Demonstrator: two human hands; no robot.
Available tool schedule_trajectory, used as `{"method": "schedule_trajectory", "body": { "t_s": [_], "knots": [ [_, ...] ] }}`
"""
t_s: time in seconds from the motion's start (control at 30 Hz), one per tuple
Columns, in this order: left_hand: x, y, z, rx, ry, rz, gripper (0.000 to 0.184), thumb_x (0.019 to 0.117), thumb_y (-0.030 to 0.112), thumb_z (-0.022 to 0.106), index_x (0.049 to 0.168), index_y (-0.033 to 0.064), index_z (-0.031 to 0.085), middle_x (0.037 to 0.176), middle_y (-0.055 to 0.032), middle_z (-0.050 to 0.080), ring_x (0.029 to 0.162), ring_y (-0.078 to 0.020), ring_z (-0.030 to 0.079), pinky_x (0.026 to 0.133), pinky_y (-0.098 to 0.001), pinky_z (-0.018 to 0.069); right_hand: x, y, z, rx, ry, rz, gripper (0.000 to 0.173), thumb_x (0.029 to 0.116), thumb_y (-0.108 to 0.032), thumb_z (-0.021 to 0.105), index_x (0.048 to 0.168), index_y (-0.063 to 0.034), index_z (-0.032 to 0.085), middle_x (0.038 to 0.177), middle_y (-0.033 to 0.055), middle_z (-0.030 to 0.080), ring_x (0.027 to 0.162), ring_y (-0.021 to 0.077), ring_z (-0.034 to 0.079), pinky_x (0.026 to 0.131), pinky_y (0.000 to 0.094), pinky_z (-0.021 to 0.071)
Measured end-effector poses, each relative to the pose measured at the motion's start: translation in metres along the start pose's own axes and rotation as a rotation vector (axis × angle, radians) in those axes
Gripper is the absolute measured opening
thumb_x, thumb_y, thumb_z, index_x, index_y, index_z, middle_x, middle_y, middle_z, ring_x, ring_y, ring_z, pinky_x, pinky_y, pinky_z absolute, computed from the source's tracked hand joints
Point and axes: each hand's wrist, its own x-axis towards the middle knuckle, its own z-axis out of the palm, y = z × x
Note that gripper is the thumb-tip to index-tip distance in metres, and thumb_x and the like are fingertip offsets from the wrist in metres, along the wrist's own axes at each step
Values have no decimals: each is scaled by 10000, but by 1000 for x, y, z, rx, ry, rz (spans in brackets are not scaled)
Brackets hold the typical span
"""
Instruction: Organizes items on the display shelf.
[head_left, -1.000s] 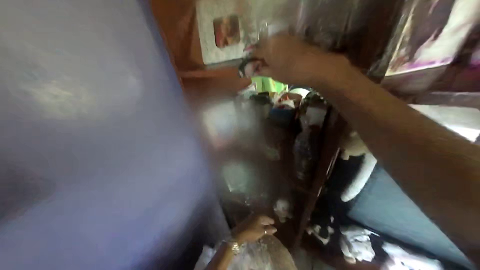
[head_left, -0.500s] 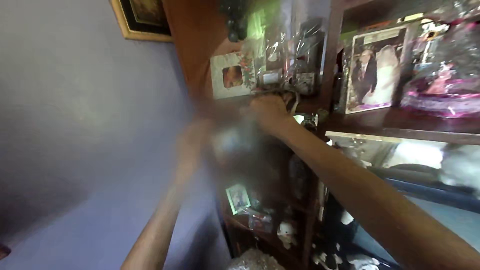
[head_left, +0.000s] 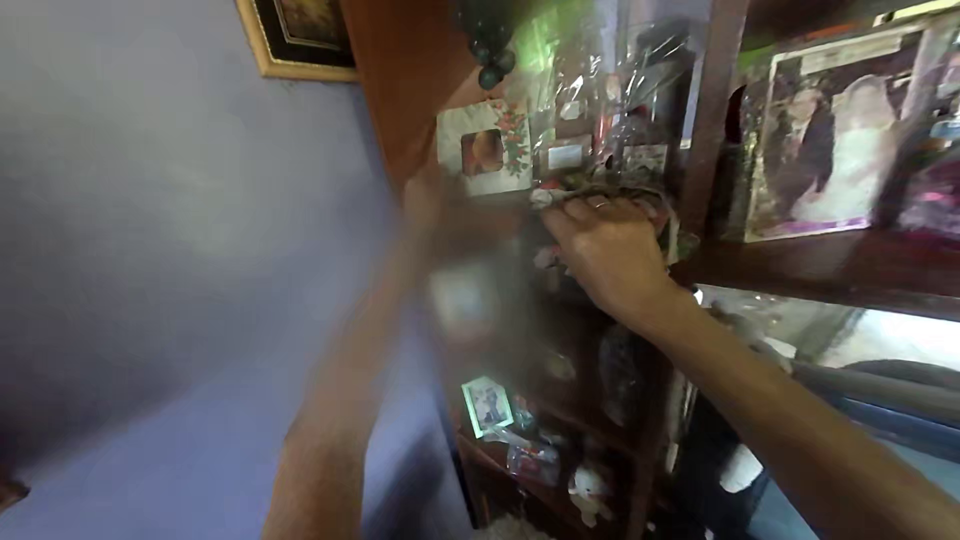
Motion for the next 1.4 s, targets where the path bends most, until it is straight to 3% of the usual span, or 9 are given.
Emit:
{"method": "schedule_trajectory", "body": {
  "t_s": [0.07,0.23,0.4,0.53,0.77,0.93,1.07,1.3,1.4],
  "knots": [
    [16,6,8,83,-4,-79,430,1087,195,463,1400,-96,508,1393,-321,533,1316,-424,516,1112,-550,395,-1,1,2,-14,12,-14,185,868,-22,766,1027,35,691,910,227,685,856,433,690,724,554,531],
    [42,4,17,194,9,-199,529,1073,367,504,1275,-113,596,1339,-316,583,1288,-427,557,1092,-579,419,-2,2,5,-31,39,-27,182,881,-35,752,1038,34,691,904,222,682,841,419,690,707,530,529],
    [59,-5,20,32,-17,-192,511,1080,355,506,1344,-79,563,1378,-286,556,1274,-397,548,1064,-548,429,-1,1,6,-46,71,-18,180,842,69,708,1017,29,695,868,217,673,784,411,681,668,524,514],
    [55,-4,21,-13,-31,-177,520,1029,360,613,1352,-46,573,1375,-239,583,1293,-342,552,1106,-504,413,-2,1,7,-56,72,-23,185,860,67,689,1041,31,694,892,218,679,792,404,682,671,518,510],
    [48,10,21,-106,28,-229,539,1046,320,583,1394,-81,487,1348,-232,573,1192,-249,587,1030,-392,476,-2,-1,5,-52,73,-12,159,859,39,719,1016,31,698,870,210,679,790,398,687,676,515,516],
    [42,14,16,-245,16,-272,553,1062,372,535,1426,-38,465,1332,-205,591,1165,-237,617,993,-396,519,-2,-1,4,-23,49,-1,198,856,82,692,1047,33,698,922,230,692,830,427,691,708,547,523],
    [43,6,20,-419,-1,-197,490,1057,346,547,1401,0,505,1223,-167,648,1025,-201,673,882,-358,566,-1,-2,4,-24,52,12,181,850,85,698,1024,35,698,908,229,689,822,424,691,700,544,526],
    [23,13,5,-570,103,-100,423,1031,281,613,1367,28,564,1207,-186,662,1047,-265,674,922,-460,565,-1,-2,3,-34,23,-1,200,849,46,745,1043,40,697,910,228,685,827,414,691,714,534,528],
    [6,20,-17,-580,156,-30,419,1031,250,611,1367,10,539,1187,-182,654,1020,-244,671,904,-438,569,0,-4,1,-32,-9,23,227,832,77,739,1052,40,697,935,233,686,852,422,688,733,547,526]
  ]
}}
